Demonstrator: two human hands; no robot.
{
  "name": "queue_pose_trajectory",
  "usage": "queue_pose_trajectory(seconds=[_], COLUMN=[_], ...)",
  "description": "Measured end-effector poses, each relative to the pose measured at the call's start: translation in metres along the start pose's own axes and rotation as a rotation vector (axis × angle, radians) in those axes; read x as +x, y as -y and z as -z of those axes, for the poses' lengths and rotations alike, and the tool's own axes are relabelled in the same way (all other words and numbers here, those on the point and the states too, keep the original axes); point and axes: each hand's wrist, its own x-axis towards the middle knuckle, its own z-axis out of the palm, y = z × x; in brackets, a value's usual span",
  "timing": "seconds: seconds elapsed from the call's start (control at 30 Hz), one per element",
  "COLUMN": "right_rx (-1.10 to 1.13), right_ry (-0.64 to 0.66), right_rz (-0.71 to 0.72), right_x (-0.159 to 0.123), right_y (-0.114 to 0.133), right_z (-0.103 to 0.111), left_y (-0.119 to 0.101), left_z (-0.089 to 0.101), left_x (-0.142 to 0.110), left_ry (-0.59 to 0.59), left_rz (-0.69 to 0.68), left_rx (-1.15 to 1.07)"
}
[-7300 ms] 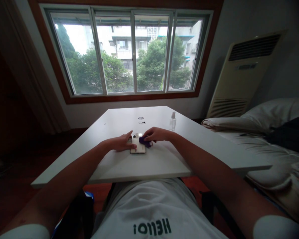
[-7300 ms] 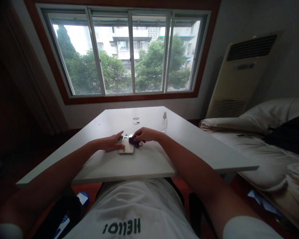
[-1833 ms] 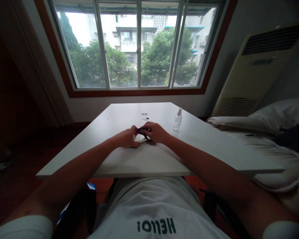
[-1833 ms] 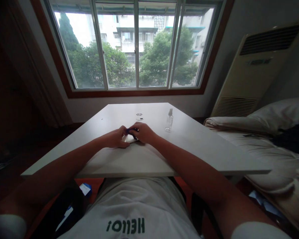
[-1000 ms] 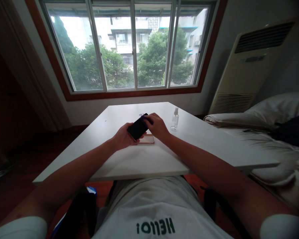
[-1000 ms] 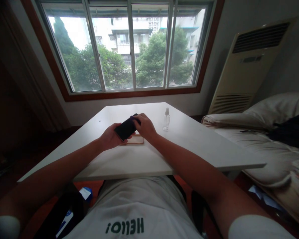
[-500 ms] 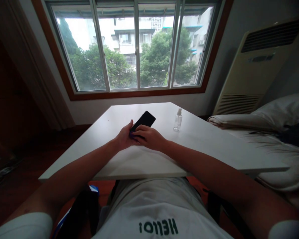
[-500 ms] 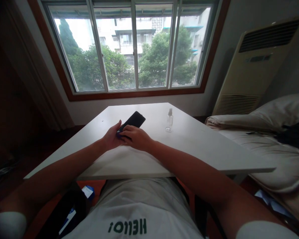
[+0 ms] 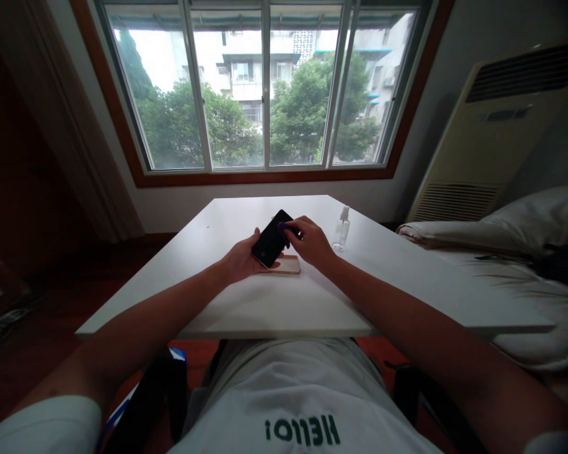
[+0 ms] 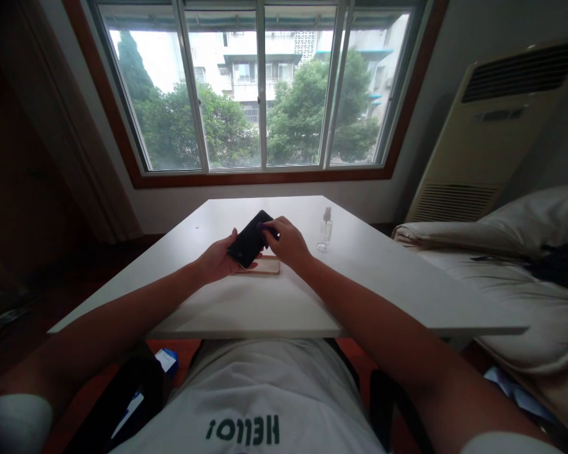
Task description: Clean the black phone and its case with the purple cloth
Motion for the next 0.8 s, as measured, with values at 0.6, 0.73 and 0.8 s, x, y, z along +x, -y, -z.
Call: queue_pose_trajectory(seconds=[0.6,0.73,0.8], right_rx=[0.023,-0.003,0.007], right_ry=[0.023,-0.057,0.000], right_rz=[0.066,-0.025,0.019], right_x=[0.003,0.005,0.000], right_y=[0.000,-0.008,0.000], right_z=[0.005,0.004,0.000], left_y=[-0.001,0.002,0.002], left_z=[-0.008,-0.008,-0.006], left_x=[-0.002,-0.001,0.001], left_ry=[-0.079,-0.084,-0.097], left_rz=[-0.184,-0.212,-0.249], left_rx=[0.101,0.111,0.097])
